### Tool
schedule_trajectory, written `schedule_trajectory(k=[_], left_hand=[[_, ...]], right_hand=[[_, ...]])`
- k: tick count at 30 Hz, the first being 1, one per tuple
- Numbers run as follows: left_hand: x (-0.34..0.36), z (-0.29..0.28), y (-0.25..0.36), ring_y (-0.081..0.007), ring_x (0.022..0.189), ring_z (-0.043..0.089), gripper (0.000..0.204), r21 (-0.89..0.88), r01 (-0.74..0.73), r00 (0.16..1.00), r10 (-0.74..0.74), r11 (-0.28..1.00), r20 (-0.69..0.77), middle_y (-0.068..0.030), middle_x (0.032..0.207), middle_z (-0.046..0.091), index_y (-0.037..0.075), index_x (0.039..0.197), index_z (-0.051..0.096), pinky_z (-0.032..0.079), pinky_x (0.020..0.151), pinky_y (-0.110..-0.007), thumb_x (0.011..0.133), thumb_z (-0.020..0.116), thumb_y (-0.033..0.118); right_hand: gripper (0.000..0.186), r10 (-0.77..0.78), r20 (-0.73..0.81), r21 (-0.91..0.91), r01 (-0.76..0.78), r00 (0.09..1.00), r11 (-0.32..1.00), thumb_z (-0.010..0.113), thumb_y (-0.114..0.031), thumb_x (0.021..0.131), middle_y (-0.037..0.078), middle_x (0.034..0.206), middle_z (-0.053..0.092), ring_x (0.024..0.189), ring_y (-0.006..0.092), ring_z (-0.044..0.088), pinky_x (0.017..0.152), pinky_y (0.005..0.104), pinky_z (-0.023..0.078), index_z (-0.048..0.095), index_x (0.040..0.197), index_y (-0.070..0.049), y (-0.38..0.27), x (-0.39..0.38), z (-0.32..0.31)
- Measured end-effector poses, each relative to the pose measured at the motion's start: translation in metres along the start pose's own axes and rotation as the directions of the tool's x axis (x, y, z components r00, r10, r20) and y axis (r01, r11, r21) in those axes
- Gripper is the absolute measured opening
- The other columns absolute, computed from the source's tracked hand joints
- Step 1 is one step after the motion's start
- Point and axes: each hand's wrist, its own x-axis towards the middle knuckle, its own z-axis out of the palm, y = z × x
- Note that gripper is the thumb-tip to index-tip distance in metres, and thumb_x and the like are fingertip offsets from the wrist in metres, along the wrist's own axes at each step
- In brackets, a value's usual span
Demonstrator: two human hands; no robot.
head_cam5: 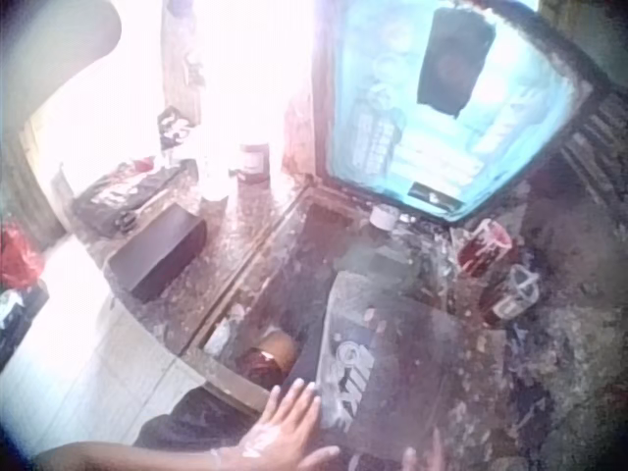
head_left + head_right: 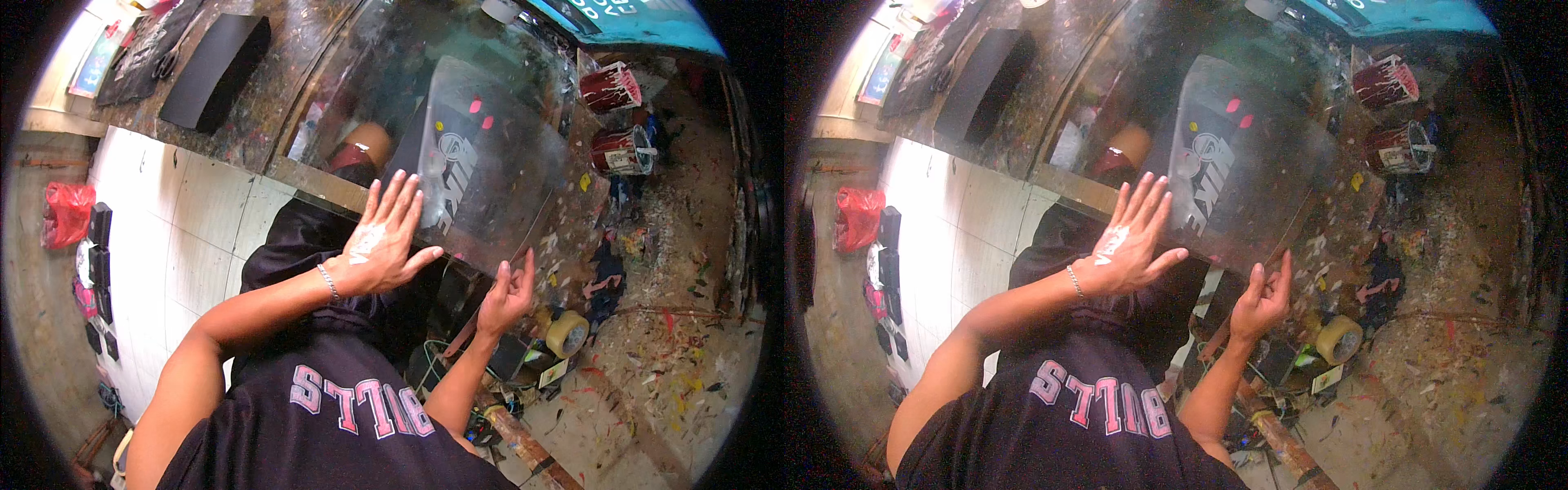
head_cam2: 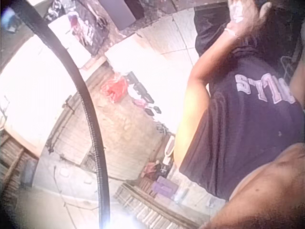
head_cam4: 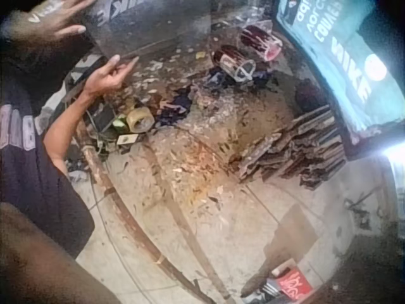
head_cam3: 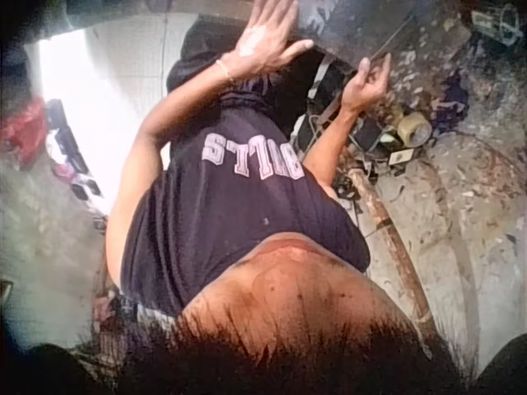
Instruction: The person scoops ink from a container and spreads it across a screen-printing frame using a squeegee. They then flip the frame, place a black rectangular object on the work surface, and use a ruler to measure and align the object under the screen.
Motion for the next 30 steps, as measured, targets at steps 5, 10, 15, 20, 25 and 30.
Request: schedule_trajectory(k=[5,10,15,20,25,30], left_hand=[[-0.008,-0.007,-0.015,-0.0410,0.153,0.001,0.091,0.058,0.056,0.998,-0.056,0.997,0.013,-0.0269,0.162,0.014,-0.016,0.146,0.032,0.001,0.123,-0.054,0.097,0.047,0.059],[-0.011,-0.009,-0.026,-0.0413,0.153,0.002,0.093,0.059,0.068,0.998,-0.067,0.996,-0.005,-0.0295,0.161,0.014,-0.019,0.141,0.037,0.001,0.123,-0.053,0.096,0.046,0.063],[-0.016,-0.014,-0.040,-0.0419,0.153,0.002,0.088,0.044,0.089,0.995,-0.087,0.995,-0.046,-0.0295,0.162,0.012,-0.017,0.143,0.034,0.003,0.124,-0.053,0.096,0.054,0.054],[-0.019,-0.019,-0.057,-0.0402,0.154,0.004,0.081,0.055,0.137,0.985,-0.130,0.989,-0.111,-0.0276,0.162,0.015,-0.016,0.141,0.040,0.006,0.123,-0.052,0.095,0.057,0.048],[-0.021,-0.018,-0.068,-0.0395,0.154,0.005,0.073,0.094,0.157,0.978,-0.141,0.983,-0.153,-0.0266,0.163,0.015,-0.013,0.143,0.039,0.007,0.123,-0.052,0.096,0.058,0.040],[-0.022,-0.020,-0.073,-0.0398,0.154,0.007,0.066,0.080,0.161,0.976,-0.146,0.984,-0.163,-0.0257,0.163,0.016,-0.007,0.145,0.040,0.008,0.123,-0.053,0.096,0.059,0.032]], right_hand=[[0.048,0.001,0.003,0.017,-0.001,1.000,1.000,0.060,-0.004,0.097,0.002,0.086,0.058,0.071,0.0066,0.052,0.060,0.0211,0.043,0.048,0.143,0.002,-0.005,0.000,0.004],[0.048,0.017,0.007,0.034,-0.017,1.000,0.999,0.061,-0.005,0.097,0.000,0.082,0.053,0.064,0.0049,0.045,0.055,0.0214,0.037,0.049,0.143,0.001,-0.007,-0.001,0.004],[0.048,-0.001,-0.007,-0.016,0.001,1.000,1.000,0.062,-0.006,0.097,-0.002,0.079,0.048,0.061,0.0046,0.041,0.053,0.0219,0.034,0.050,0.143,0.001,-0.004,-0.001,0.001],[0.048,-0.031,-0.024,0.023,0.031,0.999,0.999,0.062,-0.006,0.096,-0.002,0.076,0.046,0.062,0.0048,0.040,0.053,0.0228,0.034,0.050,0.143,0.001,0.002,0.000,0.004],[0.049,0.006,-0.015,0.000,-0.006,1.000,1.000,0.062,-0.006,0.096,-0.002,0.075,0.045,0.063,0.0047,0.039,0.054,0.0222,0.033,0.050,0.143,0.002,-0.008,-0.003,0.004],[0.048,-0.014,-0.017,-0.012,0.014,1.000,1.000,0.063,-0.008,0.096,-0.003,0.074,0.041,0.061,0.0047,0.037,0.052,0.0221,0.031,0.051,0.141,0.003,-0.001,-0.001,0.004]])
